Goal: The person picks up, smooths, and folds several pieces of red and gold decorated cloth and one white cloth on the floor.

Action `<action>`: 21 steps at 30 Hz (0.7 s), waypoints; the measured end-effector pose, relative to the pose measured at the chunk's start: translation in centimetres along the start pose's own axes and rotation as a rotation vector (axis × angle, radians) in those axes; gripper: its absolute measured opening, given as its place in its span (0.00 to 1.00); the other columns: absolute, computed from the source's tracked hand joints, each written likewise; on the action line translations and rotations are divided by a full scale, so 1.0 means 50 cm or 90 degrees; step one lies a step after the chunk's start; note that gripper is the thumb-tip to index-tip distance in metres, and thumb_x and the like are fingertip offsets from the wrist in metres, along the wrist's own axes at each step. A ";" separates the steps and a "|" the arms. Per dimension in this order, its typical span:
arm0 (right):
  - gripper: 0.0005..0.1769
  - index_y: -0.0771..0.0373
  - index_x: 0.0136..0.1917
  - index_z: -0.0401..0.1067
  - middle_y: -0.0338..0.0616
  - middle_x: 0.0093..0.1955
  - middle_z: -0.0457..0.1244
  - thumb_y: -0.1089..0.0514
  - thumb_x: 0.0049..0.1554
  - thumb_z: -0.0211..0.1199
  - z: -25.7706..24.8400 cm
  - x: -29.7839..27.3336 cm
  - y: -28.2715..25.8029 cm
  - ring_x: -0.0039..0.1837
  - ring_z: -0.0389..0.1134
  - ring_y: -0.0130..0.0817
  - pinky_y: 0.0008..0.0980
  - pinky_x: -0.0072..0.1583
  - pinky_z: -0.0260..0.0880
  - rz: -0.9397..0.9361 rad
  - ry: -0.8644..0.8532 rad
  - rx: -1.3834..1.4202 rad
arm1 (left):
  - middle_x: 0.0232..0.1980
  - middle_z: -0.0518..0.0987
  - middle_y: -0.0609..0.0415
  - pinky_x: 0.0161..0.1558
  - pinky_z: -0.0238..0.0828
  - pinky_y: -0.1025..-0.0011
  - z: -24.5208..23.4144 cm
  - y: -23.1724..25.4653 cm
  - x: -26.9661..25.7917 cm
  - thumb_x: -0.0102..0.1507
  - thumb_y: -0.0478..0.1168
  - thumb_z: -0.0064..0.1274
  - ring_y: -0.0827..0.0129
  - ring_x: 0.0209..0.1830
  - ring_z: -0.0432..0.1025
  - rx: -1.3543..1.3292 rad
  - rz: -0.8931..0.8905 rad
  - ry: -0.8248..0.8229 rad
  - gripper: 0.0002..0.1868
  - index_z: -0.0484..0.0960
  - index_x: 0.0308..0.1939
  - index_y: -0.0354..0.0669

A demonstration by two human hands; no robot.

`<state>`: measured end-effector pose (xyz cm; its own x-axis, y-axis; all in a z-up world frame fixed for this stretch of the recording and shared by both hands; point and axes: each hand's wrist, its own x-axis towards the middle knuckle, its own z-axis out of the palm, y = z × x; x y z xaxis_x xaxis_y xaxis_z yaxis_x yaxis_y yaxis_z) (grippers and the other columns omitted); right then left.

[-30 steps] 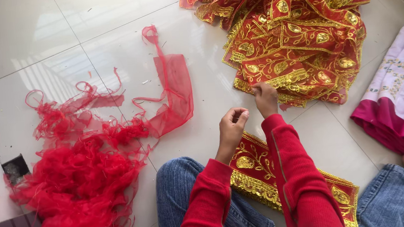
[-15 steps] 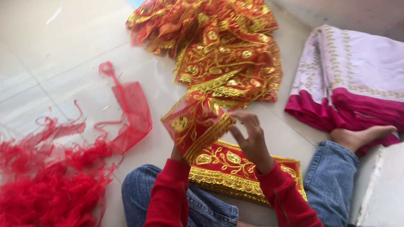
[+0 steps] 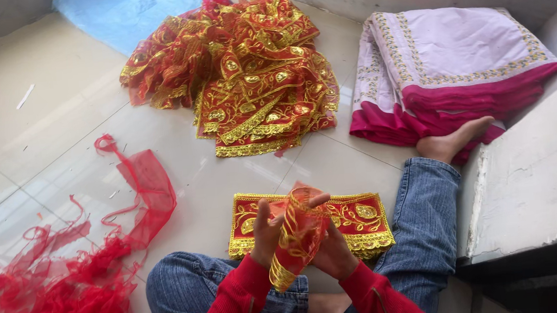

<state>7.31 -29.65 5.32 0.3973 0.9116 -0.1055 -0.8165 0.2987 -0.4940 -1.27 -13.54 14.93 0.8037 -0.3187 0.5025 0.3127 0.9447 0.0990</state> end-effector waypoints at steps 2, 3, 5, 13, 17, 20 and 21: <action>0.44 0.56 0.78 0.56 0.46 0.75 0.59 0.29 0.58 0.56 -0.001 0.003 -0.009 0.75 0.60 0.44 0.52 0.72 0.61 -0.067 0.025 0.026 | 0.73 0.68 0.34 0.69 0.69 0.59 0.024 0.009 0.002 0.59 0.60 0.56 0.53 0.69 0.71 0.042 0.032 0.036 0.59 0.41 0.79 0.28; 0.44 0.57 0.77 0.57 0.47 0.74 0.60 0.32 0.57 0.59 -0.006 0.009 -0.016 0.74 0.61 0.45 0.52 0.72 0.62 -0.126 0.051 0.049 | 0.73 0.68 0.34 0.69 0.69 0.59 0.028 0.015 0.000 0.59 0.60 0.56 0.53 0.69 0.71 0.041 0.023 0.039 0.59 0.41 0.79 0.28; 0.41 0.56 0.77 0.58 0.45 0.72 0.61 0.36 0.57 0.61 -0.033 0.023 -0.057 0.72 0.62 0.44 0.51 0.71 0.63 -0.228 0.094 0.051 | 0.70 0.71 0.34 0.70 0.67 0.58 0.022 0.030 -0.022 0.53 0.39 0.58 0.53 0.68 0.71 0.208 0.069 0.046 0.54 0.48 0.79 0.29; 0.17 0.63 0.58 0.70 0.47 0.58 0.68 0.57 0.57 0.68 -0.170 -0.052 -0.220 0.58 0.69 0.35 0.37 0.62 0.72 -0.556 0.146 0.083 | 0.57 0.79 0.45 0.54 0.76 0.63 -0.098 0.148 -0.114 0.59 0.24 0.52 0.61 0.51 0.77 0.396 0.257 0.236 0.35 0.70 0.72 0.29; 0.11 0.63 0.61 0.73 0.42 0.52 0.66 0.67 0.67 0.69 -0.247 -0.087 -0.254 0.48 0.66 0.31 0.34 0.50 0.68 -0.539 0.116 0.070 | 0.52 0.81 0.49 0.56 0.77 0.71 -0.060 0.176 -0.090 0.61 0.24 0.48 0.68 0.52 0.77 0.556 0.247 0.462 0.23 0.75 0.62 0.29; 0.18 0.57 0.58 0.71 0.40 0.54 0.68 0.70 0.56 0.65 -0.208 -0.112 -0.275 0.54 0.71 0.30 0.31 0.56 0.72 -0.576 0.270 -0.008 | 0.53 0.80 0.49 0.45 0.77 0.70 -0.026 0.193 -0.076 0.62 0.25 0.47 0.71 0.47 0.76 0.608 0.242 0.531 0.23 0.76 0.62 0.30; 0.18 0.57 0.58 0.71 0.40 0.54 0.68 0.70 0.56 0.65 -0.182 -0.122 -0.280 0.54 0.71 0.30 0.31 0.56 0.72 -0.575 0.273 -0.006 | 0.53 0.80 0.49 0.45 0.77 0.70 -0.019 0.197 -0.074 0.62 0.25 0.47 0.71 0.47 0.76 0.608 0.241 0.534 0.23 0.76 0.62 0.30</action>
<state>20.14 -41.94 4.99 0.9863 0.1647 0.0119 -0.1312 0.8253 -0.5492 -0.69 -3.11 13.24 0.9370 0.3490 -0.0123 -0.1974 0.5586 0.8056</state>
